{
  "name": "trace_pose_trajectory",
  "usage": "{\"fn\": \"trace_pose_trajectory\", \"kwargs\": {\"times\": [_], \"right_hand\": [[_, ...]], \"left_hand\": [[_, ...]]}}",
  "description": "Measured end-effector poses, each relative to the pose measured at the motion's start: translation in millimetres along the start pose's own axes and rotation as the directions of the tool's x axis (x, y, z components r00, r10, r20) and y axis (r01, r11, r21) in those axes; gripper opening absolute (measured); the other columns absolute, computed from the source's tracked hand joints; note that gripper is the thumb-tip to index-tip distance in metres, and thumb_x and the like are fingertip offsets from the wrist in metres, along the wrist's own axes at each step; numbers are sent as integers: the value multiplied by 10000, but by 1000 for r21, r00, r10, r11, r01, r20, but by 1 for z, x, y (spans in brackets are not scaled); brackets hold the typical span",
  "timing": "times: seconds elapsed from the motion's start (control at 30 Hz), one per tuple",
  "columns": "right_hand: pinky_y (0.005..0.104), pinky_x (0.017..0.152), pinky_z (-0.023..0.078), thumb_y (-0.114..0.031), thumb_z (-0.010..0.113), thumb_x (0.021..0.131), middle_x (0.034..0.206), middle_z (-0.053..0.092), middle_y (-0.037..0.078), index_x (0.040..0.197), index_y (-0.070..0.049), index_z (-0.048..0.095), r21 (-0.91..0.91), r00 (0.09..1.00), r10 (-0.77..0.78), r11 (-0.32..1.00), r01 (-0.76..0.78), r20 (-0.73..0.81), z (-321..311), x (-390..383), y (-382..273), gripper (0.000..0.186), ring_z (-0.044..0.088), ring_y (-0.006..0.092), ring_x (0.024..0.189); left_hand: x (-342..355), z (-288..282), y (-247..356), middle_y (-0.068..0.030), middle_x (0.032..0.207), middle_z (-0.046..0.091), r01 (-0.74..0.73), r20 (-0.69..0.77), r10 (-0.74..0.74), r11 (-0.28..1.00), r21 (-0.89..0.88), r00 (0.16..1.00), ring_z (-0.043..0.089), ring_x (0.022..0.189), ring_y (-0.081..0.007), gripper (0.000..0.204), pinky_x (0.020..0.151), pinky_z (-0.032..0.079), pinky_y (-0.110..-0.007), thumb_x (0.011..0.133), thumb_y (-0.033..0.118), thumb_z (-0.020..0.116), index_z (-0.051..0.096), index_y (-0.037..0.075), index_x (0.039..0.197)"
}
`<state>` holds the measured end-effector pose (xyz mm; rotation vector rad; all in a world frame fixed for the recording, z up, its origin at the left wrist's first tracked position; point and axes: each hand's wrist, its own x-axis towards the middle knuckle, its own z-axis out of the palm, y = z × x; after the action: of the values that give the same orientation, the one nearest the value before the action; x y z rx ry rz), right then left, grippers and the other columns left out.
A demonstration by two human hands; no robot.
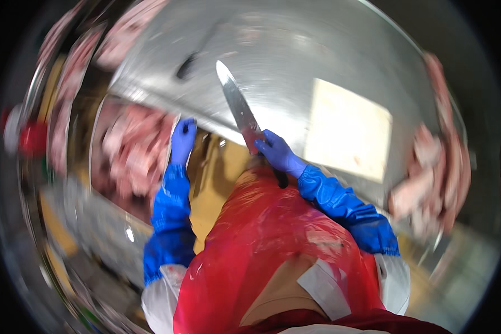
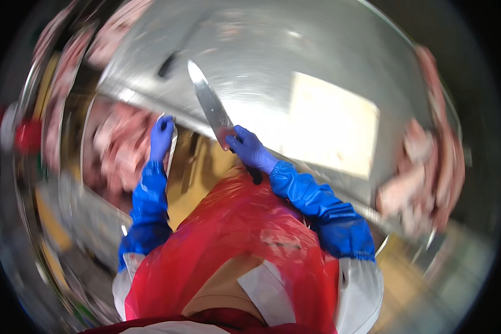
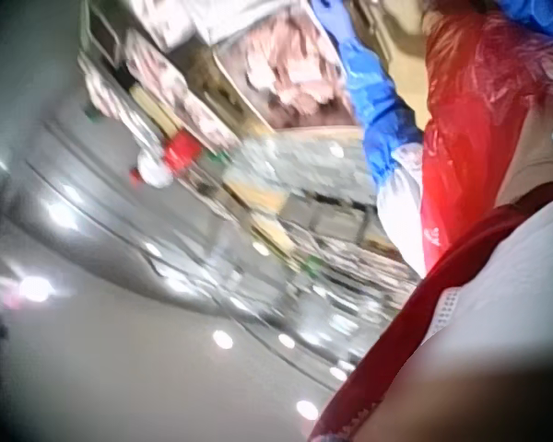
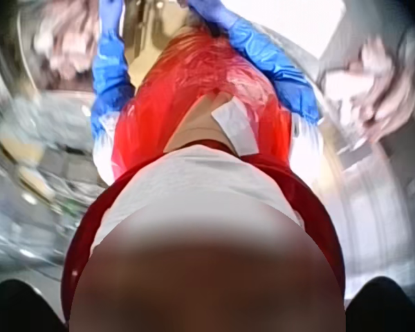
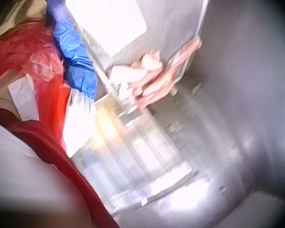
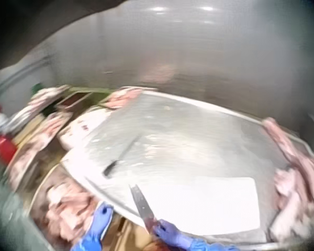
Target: The person cuts large pieces of raw meat into smaller portions using a knife on a white cutting board. The cut pieces are placed into a metal tray. The person wears blue gloves and a red apron.
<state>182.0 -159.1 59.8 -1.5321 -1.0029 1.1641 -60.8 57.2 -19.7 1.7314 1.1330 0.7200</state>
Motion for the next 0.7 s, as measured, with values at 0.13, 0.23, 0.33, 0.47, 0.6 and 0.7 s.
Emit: {"fn": "trace_pose_trajectory", "kwargs": {"times": [0.13, 0.23, 0.33, 0.47, 0.6, 0.7], "right_hand": [[325, 748, 505, -271, 568, 963, 878, 644, 81, 1030, 43, 541, 127, 888, 145, 987, -98, -436, -100, -109, 39, 322, 612, 163, 830], [305, 774, 507, -258, 584, 963, 1001, 654, 106, 1191, 71, 521, 316, 671, 229, 949, 8, -705, -162, -214, 60, 405, 607, 147, 869], [283, 800, 495, -198, 563, 972, 1006, 639, 100, 1256, 44, 518, 232, 260, 219, 973, 17, -940, -180, -319, 102, 376, 594, 138, 910], [298, 874, 469, -177, 556, 970, 1118, 607, 97, 1257, 28, 526, 227, 34, 225, 961, 158, -974, -184, -388, 124, 354, 572, 154, 982], [312, 952, 440, -162, 567, 956, 1154, 594, 102, 1291, 23, 504, 172, -95, 187, 974, 150, -978, -234, -434, 181, 388, 550, 178, 1076], [324, 982, 435, -160, 565, 953, 1197, 586, 114, 1321, 20, 485, 134, -10, 136, 985, 107, -991, -295, -451, 194, 417, 545, 189, 1118]], "left_hand": [[-47, 168, 125, -97, 986, 675, 378, 699, -72, 878, -294, 711, 631, 862, -141, 278, 758, 502, -271, 968, 156, 558, 592, 19, 1207], [-93, 280, 205, -112, 1072, 667, 428, 964, 4, 895, -121, 264, 644, 935, -174, 342, 809, 505, -277, 981, 197, 523, 553, 25, 1275], [-146, 391, 254, -118, 1125, 645, 289, 997, -34, 956, 51, -65, 628, 1004, -173, 470, 851, 494, -282, 946, 244, 571, 493, -9, 1334], [-188, 560, 260, -145, 1162, 622, 109, 997, 67, 991, -72, 49, 602, 1030, -196, 644, 890, 482, -315, 851, 265, 702, 468, -99, 1328], [-239, 684, 306, -113, 1077, 644, 329, 991, 124, 939, -104, -41, 621, 910, -191, 496, 803, 512, -314, 837, 199, 678, 531, -16, 1259], [-249, 720, 315, -142, 1103, 653, 501, 992, 115, 862, -74, -52, 632, 999, -264, 455, 905, 506, -373, 795, 159, 690, 580, -16, 1199]]}}
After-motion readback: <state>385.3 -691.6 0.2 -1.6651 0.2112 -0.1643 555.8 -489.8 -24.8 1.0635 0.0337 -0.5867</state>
